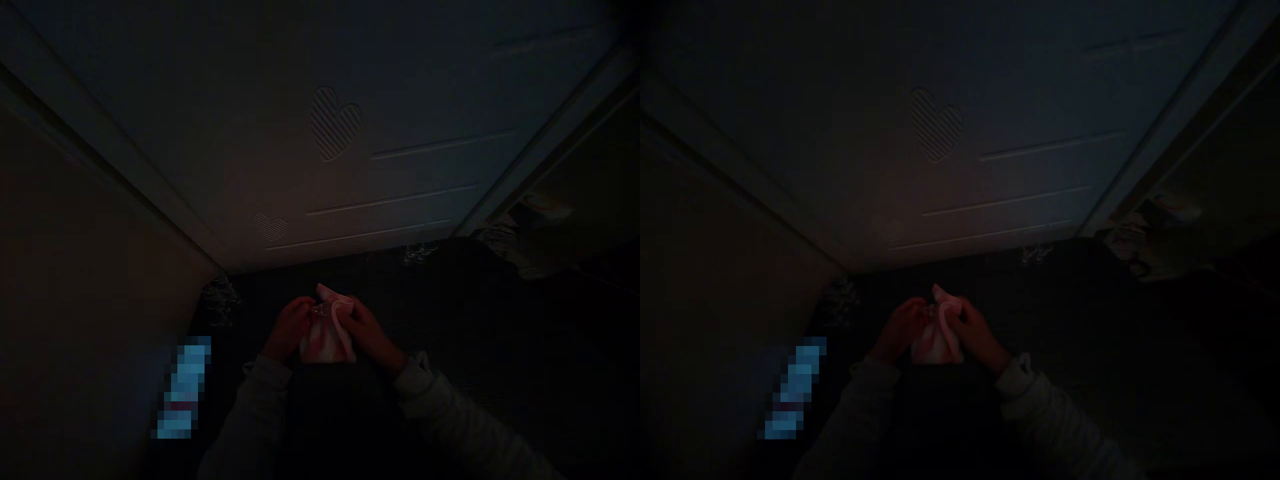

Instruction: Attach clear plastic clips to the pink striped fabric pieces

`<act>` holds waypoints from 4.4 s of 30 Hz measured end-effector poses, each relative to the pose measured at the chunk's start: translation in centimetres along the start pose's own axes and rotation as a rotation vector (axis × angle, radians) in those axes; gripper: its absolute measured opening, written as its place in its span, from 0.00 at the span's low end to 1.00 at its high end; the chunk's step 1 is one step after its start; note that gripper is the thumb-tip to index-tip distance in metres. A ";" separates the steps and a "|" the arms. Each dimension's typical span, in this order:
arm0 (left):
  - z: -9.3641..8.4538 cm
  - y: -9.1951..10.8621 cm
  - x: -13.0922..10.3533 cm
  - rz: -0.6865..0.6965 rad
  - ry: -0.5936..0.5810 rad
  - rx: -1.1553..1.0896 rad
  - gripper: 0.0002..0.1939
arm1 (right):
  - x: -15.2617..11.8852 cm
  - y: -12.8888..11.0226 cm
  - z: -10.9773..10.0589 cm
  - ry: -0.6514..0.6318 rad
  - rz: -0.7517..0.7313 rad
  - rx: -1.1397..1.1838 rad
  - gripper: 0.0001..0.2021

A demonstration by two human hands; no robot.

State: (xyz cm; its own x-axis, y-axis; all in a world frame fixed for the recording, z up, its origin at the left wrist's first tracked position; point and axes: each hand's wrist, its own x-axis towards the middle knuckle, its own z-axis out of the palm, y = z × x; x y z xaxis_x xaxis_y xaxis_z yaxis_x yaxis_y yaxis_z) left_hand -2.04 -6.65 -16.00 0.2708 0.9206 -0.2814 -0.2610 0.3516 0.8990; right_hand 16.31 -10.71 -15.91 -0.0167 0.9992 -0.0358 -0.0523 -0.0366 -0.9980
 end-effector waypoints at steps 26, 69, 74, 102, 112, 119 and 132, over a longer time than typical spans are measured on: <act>0.4 0.2 -0.5 -0.060 -0.116 0.136 0.09 | -0.5 -0.7 -0.4 -0.216 -0.085 -0.196 0.09; 1.0 0.4 -0.6 -0.052 -0.145 0.013 0.08 | 0.6 1.1 -1.0 0.111 -0.130 -0.332 0.08; 1.0 0.4 -0.6 -0.056 -0.155 0.028 0.09 | 0.4 0.8 -1.0 0.004 -0.120 -0.315 0.08; 0.1 -0.1 -0.6 0.005 -0.159 0.213 0.14 | 0.1 -0.2 -0.8 -0.162 -0.148 -0.305 0.10; 0.4 0.8 -1.6 0.129 0.044 0.572 0.10 | 0.0 -0.8 -0.5 -0.155 -0.197 -0.377 0.09; 0.8 1.0 -1.4 0.124 0.053 0.671 0.14 | -0.1 -0.5 -0.6 -0.151 -0.195 -0.387 0.08; 0.2 1.2 -1.4 0.122 -0.036 0.579 0.13 | 0.0 -0.1 -0.6 -0.142 -0.206 -0.410 0.06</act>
State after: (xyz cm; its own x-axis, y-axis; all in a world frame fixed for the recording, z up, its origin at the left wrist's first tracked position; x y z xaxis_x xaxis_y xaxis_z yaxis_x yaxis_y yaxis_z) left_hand -2.56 -7.60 -14.48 0.3048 0.9385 -0.1624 0.2534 0.0845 0.9637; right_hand 16.93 -10.66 -15.88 -0.1853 0.9721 0.1440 0.3285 0.1994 -0.9232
